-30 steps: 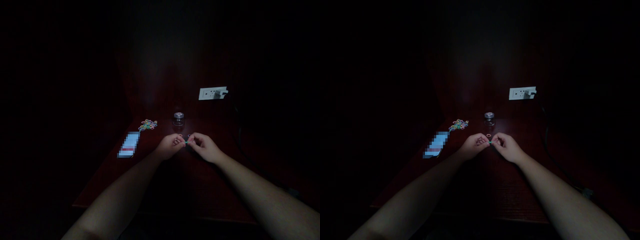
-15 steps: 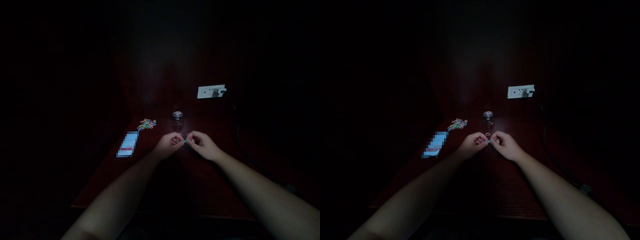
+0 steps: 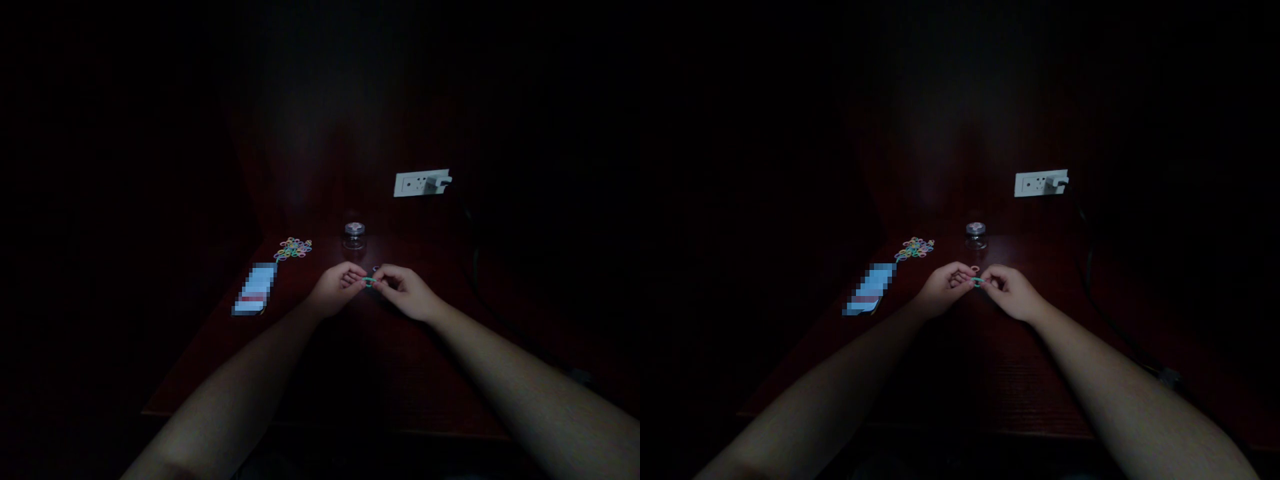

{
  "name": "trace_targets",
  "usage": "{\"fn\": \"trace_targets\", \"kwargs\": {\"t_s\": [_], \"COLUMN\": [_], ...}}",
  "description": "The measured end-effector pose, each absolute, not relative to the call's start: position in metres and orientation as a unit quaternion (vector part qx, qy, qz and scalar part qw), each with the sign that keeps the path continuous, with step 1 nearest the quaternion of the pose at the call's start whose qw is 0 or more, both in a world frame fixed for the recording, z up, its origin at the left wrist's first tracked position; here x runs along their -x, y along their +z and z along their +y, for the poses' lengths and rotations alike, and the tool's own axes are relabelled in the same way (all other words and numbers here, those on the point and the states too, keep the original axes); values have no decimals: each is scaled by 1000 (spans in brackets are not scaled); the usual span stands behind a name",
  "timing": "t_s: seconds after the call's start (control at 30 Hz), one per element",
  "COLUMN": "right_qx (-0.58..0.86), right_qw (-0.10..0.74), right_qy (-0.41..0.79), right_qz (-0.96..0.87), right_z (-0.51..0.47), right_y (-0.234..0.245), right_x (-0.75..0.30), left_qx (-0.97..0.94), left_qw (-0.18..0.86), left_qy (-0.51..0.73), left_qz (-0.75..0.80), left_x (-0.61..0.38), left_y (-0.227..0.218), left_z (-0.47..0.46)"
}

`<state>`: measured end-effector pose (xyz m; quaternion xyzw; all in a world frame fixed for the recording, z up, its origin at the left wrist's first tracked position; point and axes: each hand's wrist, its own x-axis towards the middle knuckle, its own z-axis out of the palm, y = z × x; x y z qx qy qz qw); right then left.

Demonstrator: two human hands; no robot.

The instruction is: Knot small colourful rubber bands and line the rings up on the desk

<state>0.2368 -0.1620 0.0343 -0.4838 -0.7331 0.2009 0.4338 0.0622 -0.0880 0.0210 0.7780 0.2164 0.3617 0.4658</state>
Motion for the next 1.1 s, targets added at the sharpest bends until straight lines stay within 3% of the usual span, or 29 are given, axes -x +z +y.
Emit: {"fn": "trace_targets", "kwargs": {"t_s": [1.1], "right_qx": [522], "right_qw": [423], "right_qy": [186], "right_qz": [-717], "right_z": [-160], "right_y": [32], "right_x": [-239], "left_qx": [-750], "left_qw": [506], "left_qy": [367], "left_qz": [217], "left_x": [-62], "left_y": [20], "left_z": [-89]}}
